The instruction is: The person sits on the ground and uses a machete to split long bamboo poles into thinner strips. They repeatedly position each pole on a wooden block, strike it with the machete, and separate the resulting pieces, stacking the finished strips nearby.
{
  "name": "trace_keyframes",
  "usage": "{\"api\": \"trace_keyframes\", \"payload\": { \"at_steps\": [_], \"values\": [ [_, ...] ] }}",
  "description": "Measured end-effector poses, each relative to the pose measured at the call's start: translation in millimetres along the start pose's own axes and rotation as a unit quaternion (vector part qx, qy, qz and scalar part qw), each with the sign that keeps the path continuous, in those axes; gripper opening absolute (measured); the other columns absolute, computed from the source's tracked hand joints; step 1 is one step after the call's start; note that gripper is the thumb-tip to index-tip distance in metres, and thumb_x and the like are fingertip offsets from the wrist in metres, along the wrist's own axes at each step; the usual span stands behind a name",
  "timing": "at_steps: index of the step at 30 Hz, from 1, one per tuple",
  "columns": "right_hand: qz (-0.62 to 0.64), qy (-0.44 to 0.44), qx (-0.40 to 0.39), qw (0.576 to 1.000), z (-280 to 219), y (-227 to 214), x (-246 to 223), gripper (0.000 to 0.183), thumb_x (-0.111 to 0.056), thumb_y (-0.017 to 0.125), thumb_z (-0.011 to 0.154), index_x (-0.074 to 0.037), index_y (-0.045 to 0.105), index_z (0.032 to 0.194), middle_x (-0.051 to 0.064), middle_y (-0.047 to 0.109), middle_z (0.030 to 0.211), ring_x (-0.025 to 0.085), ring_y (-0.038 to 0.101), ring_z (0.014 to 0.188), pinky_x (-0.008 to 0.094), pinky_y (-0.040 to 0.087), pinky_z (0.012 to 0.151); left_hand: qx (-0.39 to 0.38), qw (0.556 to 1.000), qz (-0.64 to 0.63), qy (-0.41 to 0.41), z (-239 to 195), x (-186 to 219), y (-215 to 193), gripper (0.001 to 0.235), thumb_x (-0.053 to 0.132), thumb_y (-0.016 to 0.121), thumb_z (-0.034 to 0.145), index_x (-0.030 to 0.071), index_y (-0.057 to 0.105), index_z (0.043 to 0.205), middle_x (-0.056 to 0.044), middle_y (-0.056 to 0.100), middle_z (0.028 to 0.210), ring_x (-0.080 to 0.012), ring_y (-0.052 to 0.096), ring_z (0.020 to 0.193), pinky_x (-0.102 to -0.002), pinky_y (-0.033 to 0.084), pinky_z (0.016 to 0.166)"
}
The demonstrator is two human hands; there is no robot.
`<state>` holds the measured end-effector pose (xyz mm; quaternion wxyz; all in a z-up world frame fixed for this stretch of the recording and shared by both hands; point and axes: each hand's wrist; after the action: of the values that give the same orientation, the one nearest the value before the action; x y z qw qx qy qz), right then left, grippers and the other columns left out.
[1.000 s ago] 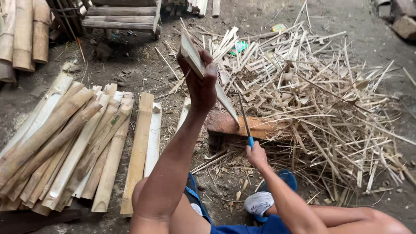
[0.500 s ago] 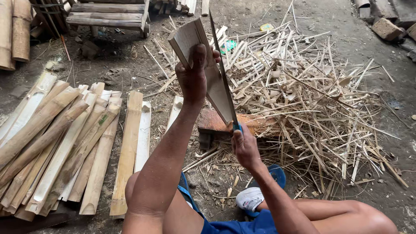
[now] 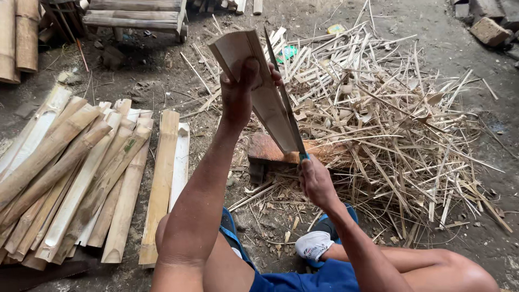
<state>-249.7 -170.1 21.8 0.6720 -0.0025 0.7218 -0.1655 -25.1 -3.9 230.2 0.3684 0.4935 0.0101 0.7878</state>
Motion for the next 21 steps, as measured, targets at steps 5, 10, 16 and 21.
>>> {"api": "trace_keyframes", "payload": {
  "at_steps": [5, 10, 16, 21],
  "values": [
    [-0.031, 0.073, 0.052, 0.995, -2, 25, 50, 0.051, -0.051, 0.037, 0.107, -0.007, 0.054, 0.087, 0.003, 0.051, 0.065, 0.012, 0.049, 0.052, 0.03, 0.044, 0.047, 0.01, 1.0, 0.014, -0.011, -2, 1, -5, 0.046, 0.047, 0.066, 0.1, 0.001, 0.067, 0.107, -0.013, 0.075, 0.091, -0.0252, 0.079, 0.084, -0.045, 0.07, 0.08],
    [-0.111, 0.286, 0.054, 0.95, -5, -1, 166, 0.065, -0.06, 0.042, 0.103, -0.003, 0.06, 0.08, 0.006, 0.057, 0.063, 0.018, 0.053, 0.056, 0.038, 0.046, 0.057, 0.058, 0.996, 0.068, 0.003, -1, 6, -17, 0.053, 0.055, 0.064, 0.098, 0.003, 0.065, 0.108, -0.015, 0.075, 0.092, -0.0263, 0.079, 0.087, -0.049, 0.069, 0.086],
    [-0.041, 0.292, 0.067, 0.953, -3, 20, 133, 0.06, -0.058, 0.043, 0.103, -0.006, 0.062, 0.079, 0.001, 0.059, 0.063, 0.014, 0.053, 0.057, 0.032, 0.043, 0.054, -0.033, 0.953, 0.3, 0.02, -4, -8, -20, 0.07, 0.065, 0.066, 0.093, 0.006, 0.05, 0.128, -0.018, 0.05, 0.134, -0.0311, 0.051, 0.133, -0.047, 0.051, 0.113],
    [0.047, 0.117, 0.001, 0.992, 8, 18, 6, 0.047, -0.052, 0.031, 0.106, -0.011, 0.052, 0.092, -0.006, 0.047, 0.061, 0.009, 0.045, 0.048, 0.027, 0.039, 0.039, -0.039, 0.924, 0.379, 0.038, -7, -16, -16, 0.09, 0.055, 0.082, 0.089, 0.002, 0.034, 0.145, -0.01, 0.034, 0.132, -0.0271, 0.045, 0.128, -0.04, 0.048, 0.111]
  ]
}}
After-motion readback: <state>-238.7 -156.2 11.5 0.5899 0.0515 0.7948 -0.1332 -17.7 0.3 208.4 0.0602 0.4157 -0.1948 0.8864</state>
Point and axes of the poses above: each hand's wrist, its own z-axis towards the middle knuckle, its own y-axis out of the palm, x = y × z
